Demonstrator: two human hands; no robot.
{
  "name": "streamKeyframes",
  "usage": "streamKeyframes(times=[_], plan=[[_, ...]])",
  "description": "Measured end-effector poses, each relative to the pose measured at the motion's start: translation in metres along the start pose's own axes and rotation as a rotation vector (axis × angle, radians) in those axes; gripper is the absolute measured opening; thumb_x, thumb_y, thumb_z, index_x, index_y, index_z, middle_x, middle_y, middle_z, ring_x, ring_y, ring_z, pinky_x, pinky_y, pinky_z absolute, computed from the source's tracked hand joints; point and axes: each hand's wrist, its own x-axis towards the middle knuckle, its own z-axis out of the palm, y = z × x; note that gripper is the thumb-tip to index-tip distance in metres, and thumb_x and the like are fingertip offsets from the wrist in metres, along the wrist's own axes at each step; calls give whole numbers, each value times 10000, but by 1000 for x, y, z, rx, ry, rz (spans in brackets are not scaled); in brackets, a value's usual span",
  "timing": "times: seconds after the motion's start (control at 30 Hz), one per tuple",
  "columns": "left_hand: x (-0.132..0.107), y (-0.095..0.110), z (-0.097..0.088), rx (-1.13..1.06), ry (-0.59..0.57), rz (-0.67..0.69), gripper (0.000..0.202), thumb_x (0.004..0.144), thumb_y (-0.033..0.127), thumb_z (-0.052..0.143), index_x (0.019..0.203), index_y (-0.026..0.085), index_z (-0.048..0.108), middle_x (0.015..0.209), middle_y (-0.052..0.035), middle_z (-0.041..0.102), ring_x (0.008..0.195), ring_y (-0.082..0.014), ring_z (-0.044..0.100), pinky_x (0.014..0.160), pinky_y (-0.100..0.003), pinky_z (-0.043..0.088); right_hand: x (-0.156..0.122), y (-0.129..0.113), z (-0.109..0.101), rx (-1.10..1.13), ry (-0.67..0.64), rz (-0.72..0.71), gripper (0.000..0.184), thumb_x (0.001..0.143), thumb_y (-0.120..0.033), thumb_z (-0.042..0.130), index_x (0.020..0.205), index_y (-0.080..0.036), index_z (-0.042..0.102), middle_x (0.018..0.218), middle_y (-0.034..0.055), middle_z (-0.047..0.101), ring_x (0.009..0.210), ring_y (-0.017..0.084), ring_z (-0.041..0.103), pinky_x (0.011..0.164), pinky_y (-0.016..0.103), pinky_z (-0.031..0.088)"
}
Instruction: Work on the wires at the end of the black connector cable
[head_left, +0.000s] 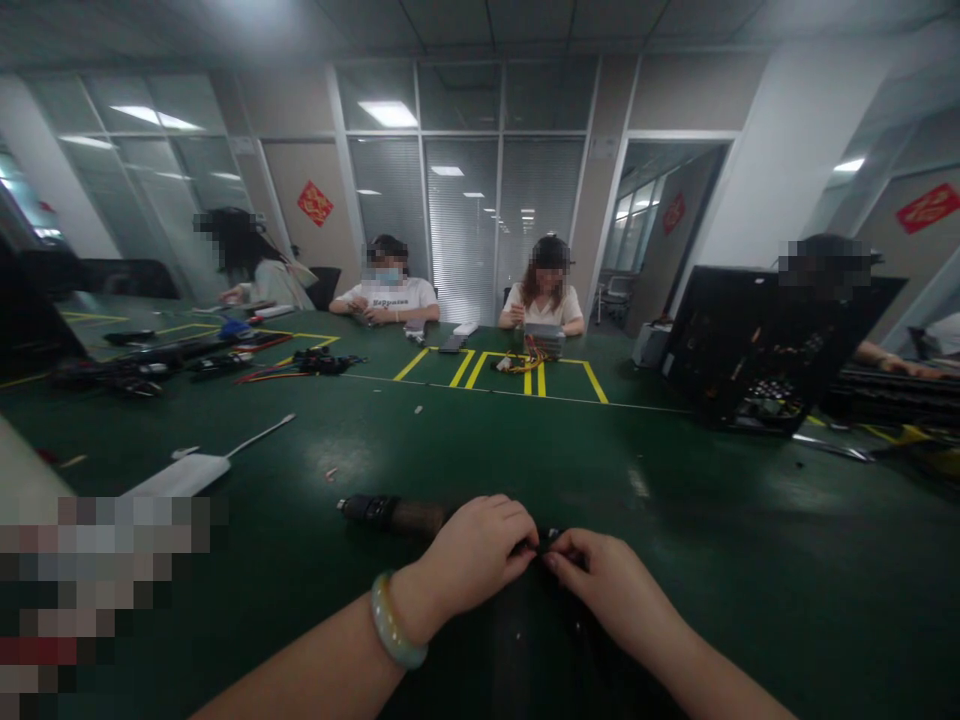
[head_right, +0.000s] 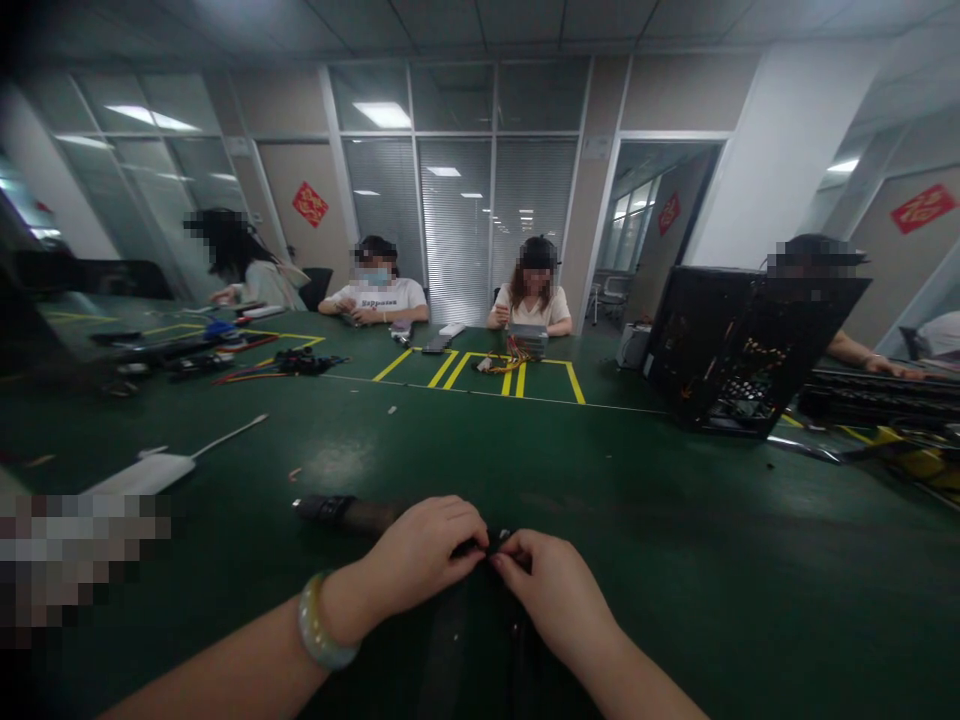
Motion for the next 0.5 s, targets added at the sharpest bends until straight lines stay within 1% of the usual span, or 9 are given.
streamKeyframes(times=[0.27,0.37,0.5], plan=[[-1,0,-1,-15,-21,29,77,822,179,638,896,198,623,880,-6,634,872,-181,573,820,-323,424,2,5,4,8,24,-16,161,872,-300,550,830,-225,686,769,-16,697,698,153,631,593,222,372],[-2,2,-2,-11,-23,-8,82,827,186,642,901,205,613,891,0,629,875,-180,570,812,-323,421,2,4,3,6,18,-20,162,873,-302,549,833,-227,687,776,-15,698,704,154,627,594,220,370],[-2,4,-3,8,-28,-77,140,813,244,684,913,210,592,905,10,618,875,-179,566,787,-317,426,3,4,2,5,12,-14,159,872,-301,551,826,-233,686,769,-23,693,688,146,618,583,216,361]])
